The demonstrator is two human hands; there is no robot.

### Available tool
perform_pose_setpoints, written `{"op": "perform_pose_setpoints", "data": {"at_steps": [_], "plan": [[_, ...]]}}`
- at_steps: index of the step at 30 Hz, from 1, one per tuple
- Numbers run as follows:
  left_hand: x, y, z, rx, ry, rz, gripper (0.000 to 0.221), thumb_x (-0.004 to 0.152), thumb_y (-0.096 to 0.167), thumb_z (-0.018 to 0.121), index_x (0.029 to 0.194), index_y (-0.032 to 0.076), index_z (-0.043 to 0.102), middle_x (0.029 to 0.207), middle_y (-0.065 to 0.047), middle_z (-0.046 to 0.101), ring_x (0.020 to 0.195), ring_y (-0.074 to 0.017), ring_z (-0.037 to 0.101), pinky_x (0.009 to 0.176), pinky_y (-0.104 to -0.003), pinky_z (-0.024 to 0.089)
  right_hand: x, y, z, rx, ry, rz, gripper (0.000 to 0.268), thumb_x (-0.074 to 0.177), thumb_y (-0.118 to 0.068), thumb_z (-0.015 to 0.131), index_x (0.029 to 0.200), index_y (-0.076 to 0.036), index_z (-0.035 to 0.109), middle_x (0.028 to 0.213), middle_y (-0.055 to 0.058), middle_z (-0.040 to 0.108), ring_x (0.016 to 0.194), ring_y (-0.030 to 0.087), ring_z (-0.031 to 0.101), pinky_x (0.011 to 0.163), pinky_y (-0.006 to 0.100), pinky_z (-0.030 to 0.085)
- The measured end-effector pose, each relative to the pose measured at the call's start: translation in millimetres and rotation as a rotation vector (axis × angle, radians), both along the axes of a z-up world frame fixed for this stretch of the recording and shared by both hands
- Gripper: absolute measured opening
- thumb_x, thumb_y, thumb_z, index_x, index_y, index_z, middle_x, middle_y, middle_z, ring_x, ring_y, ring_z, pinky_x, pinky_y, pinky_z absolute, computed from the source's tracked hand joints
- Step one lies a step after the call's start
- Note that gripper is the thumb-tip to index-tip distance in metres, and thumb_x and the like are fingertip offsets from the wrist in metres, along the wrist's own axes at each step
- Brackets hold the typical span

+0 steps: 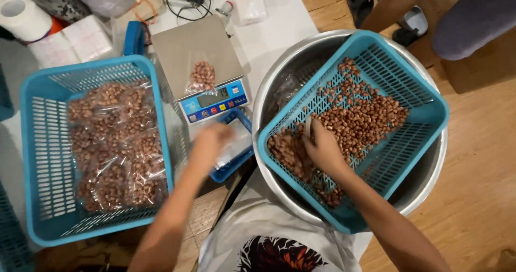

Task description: Packing peanuts into small plastic bags using a scoop and weighing them on a digital scale.

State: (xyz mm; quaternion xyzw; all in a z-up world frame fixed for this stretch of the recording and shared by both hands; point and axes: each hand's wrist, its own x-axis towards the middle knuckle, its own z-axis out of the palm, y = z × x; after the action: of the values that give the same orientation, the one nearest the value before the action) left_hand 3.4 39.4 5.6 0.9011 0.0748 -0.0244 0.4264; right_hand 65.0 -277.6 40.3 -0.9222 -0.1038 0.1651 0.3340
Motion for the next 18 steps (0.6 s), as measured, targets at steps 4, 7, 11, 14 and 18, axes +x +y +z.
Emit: {"op": "perform_pose_setpoints", "data": {"at_steps": [4, 7, 11, 14, 18], "plan": [[-18, -33, 6, 0.425, -0.120, -0.300, 0.050, 0.080, -0.012, 0.064, 0.128, 0.000, 0.068, 0.136, -0.025, 0.063, 0.129, -0.0417, 0.056, 0.110, -0.043, 0.046, 7, 27, -20, 0.371, 0.052, -0.157, 0.041, 0.100, -0.003, 0.058, 0.137, 0.006, 0.044, 0.124, 0.033, 0.060, 0.126, 0.053, 0.057, 0.093, 0.061, 0.053], [-19, -26, -5, 0.124, -0.208, -0.256, 0.013, 0.082, 0.001, 0.065, 0.092, 0.005, 0.072, 0.092, -0.013, 0.069, 0.100, -0.0395, 0.065, 0.090, -0.046, 0.054, 4, 24, -23, 0.602, 0.190, -0.297, 0.017, 0.105, -0.007, 0.055, 0.119, -0.004, 0.047, 0.124, 0.027, 0.057, 0.111, 0.035, 0.064, 0.092, 0.052, 0.056], [-5, -23, -43, -0.860, -0.068, 0.385, 0.016, 0.100, 0.013, 0.066, 0.109, 0.003, 0.075, 0.094, -0.010, 0.079, 0.094, -0.0251, 0.077, 0.091, -0.041, 0.059, 6, 6, -7, 0.878, 0.199, -0.404, 0.016, 0.105, -0.001, 0.052, 0.111, -0.010, 0.040, 0.108, 0.012, 0.057, 0.085, 0.019, 0.062, 0.066, 0.032, 0.060], [1, -46, -18, -1.192, -0.136, 0.507, 0.021, 0.094, 0.013, 0.074, 0.111, 0.001, 0.073, 0.090, -0.009, 0.076, 0.088, -0.0203, 0.076, 0.089, -0.037, 0.060, 2, -6, 11, 0.910, 0.131, -0.390, 0.016, 0.106, 0.001, 0.051, 0.111, -0.010, 0.040, 0.106, 0.013, 0.059, 0.085, 0.019, 0.065, 0.066, 0.033, 0.061], [3, -99, 65, -1.060, -0.134, 0.190, 0.016, 0.084, 0.008, 0.083, 0.099, 0.003, 0.080, 0.083, -0.012, 0.080, 0.081, -0.0159, 0.077, 0.078, -0.030, 0.063, 6, -23, 54, 1.017, 0.014, -0.360, 0.019, 0.104, 0.003, 0.052, 0.114, -0.008, 0.042, 0.108, 0.016, 0.060, 0.092, 0.026, 0.070, 0.076, 0.040, 0.067]]}}
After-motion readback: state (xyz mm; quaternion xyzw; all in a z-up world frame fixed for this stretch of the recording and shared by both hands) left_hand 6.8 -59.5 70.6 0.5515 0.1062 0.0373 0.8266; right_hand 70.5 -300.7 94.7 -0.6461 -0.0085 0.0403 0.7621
